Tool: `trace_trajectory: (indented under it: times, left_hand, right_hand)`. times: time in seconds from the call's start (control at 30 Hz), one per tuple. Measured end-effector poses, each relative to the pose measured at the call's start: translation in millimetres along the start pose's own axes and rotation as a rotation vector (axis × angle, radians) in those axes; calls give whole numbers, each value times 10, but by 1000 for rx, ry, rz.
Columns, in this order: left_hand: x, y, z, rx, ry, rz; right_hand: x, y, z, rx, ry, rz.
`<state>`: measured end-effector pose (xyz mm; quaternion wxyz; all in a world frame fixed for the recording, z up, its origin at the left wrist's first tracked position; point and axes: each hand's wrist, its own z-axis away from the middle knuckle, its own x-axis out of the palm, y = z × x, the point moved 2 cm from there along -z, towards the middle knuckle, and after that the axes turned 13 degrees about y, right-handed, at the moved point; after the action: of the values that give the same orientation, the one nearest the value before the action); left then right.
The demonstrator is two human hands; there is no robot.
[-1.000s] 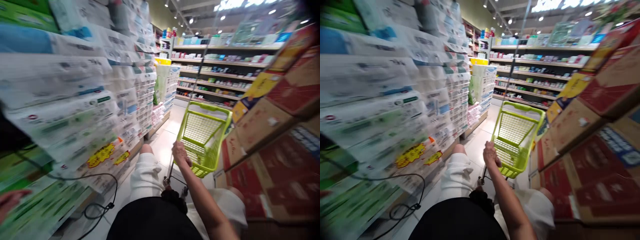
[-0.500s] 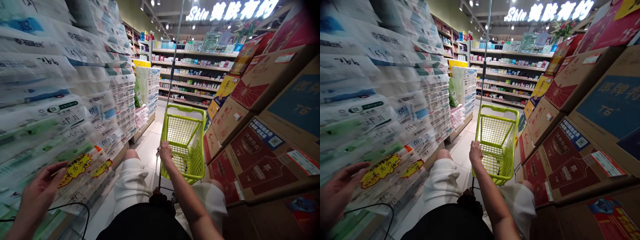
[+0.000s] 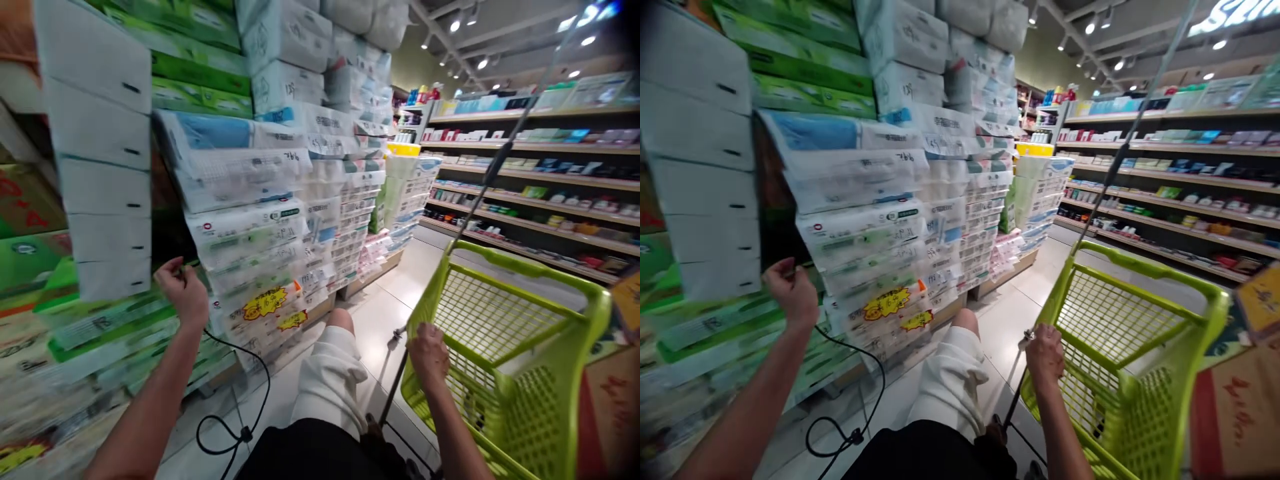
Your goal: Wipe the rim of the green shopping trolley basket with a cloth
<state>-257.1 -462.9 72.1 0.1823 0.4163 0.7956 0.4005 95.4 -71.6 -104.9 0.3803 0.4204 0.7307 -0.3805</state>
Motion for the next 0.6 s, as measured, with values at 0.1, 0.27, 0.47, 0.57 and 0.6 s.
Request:
trace_trajectory:
  times: [0.1, 0.27, 0.47, 0.57, 0.6]
  left_hand:
    - [98, 71, -193, 44, 8, -53]
    - [350, 53, -396, -21, -71, -54]
    - [293, 152, -490, -81, -40, -216]
    - [272, 163, -513, -50, -76, -259]
    - [280, 146, -530, -42, -96, -260]
  right_hand:
    - [8, -30, -35, -7, 35, -5]
    - [20, -76, -93, 9, 77, -56]
    - [58, -8, -122, 13, 84, -81]
    - [53, 36, -119, 10, 79, -82]
    - [48, 46, -116, 8, 77, -84]
